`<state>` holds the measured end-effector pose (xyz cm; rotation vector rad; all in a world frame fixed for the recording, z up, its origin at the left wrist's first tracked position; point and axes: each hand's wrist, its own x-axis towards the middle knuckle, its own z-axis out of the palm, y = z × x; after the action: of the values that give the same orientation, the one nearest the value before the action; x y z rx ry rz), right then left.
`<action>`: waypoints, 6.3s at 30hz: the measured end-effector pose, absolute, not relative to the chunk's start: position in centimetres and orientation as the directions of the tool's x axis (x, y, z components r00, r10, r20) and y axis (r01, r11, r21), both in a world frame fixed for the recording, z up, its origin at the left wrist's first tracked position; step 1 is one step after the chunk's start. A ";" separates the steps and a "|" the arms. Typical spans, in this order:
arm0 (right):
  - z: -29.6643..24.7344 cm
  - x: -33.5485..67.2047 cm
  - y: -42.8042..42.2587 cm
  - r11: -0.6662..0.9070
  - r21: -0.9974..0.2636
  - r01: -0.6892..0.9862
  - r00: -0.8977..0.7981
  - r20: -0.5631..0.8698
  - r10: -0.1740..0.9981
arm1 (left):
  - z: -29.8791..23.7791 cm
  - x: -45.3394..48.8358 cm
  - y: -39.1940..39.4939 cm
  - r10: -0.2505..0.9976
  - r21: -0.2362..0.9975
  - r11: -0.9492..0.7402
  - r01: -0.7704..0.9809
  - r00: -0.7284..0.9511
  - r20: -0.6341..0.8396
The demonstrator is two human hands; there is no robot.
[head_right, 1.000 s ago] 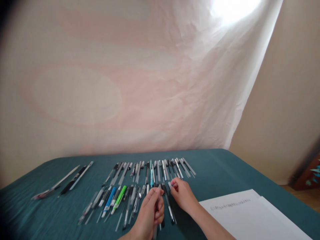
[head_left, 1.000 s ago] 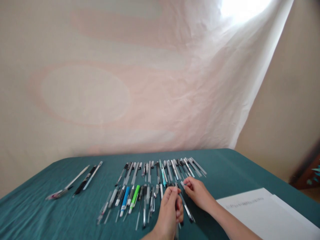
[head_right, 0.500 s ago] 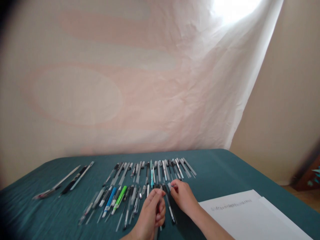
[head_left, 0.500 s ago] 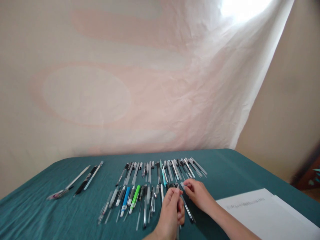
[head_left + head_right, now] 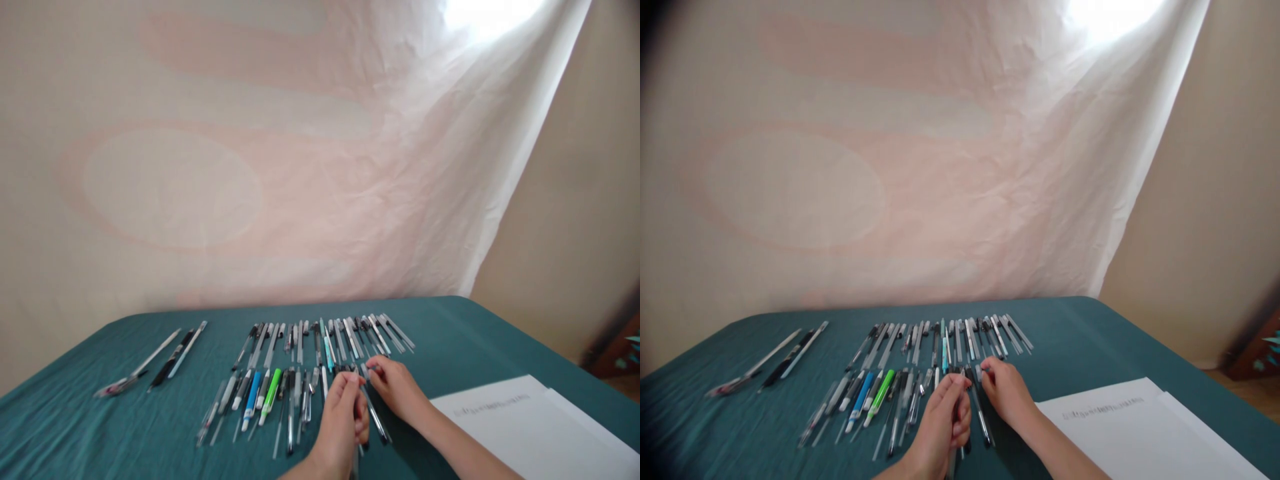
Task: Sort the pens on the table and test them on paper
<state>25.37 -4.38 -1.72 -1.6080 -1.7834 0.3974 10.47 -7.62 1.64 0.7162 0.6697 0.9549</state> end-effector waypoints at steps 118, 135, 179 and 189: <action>2.6 22.0 -7.0 0.072 -0.970 0.234 0.003 0.075 0.997 | 3.0 7.5 -3.9 0.979 0.808 0.115 -0.578 0.206 0.008; 1.8 22.2 -6.6 0.058 -0.972 0.229 -0.016 0.055 0.998 | 3.2 7.3 -3.6 0.987 0.815 0.097 -0.572 0.162 -0.004; 3.2 22.1 -7.2 0.085 -0.953 0.292 -0.033 0.079 0.996 | 3.6 7.4 -3.7 0.976 0.890 0.082 -0.448 0.216 0.019; 3.6 22.2 -7.4 0.196 -0.882 0.428 -0.110 0.164 0.980 | 3.1 7.3 -3.3 0.971 0.882 0.100 -0.461 0.239 0.014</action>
<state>22.23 -7.39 3.60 -1.3473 -1.6706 0.8691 7.32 -3.34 3.10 0.9195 0.7029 1.1978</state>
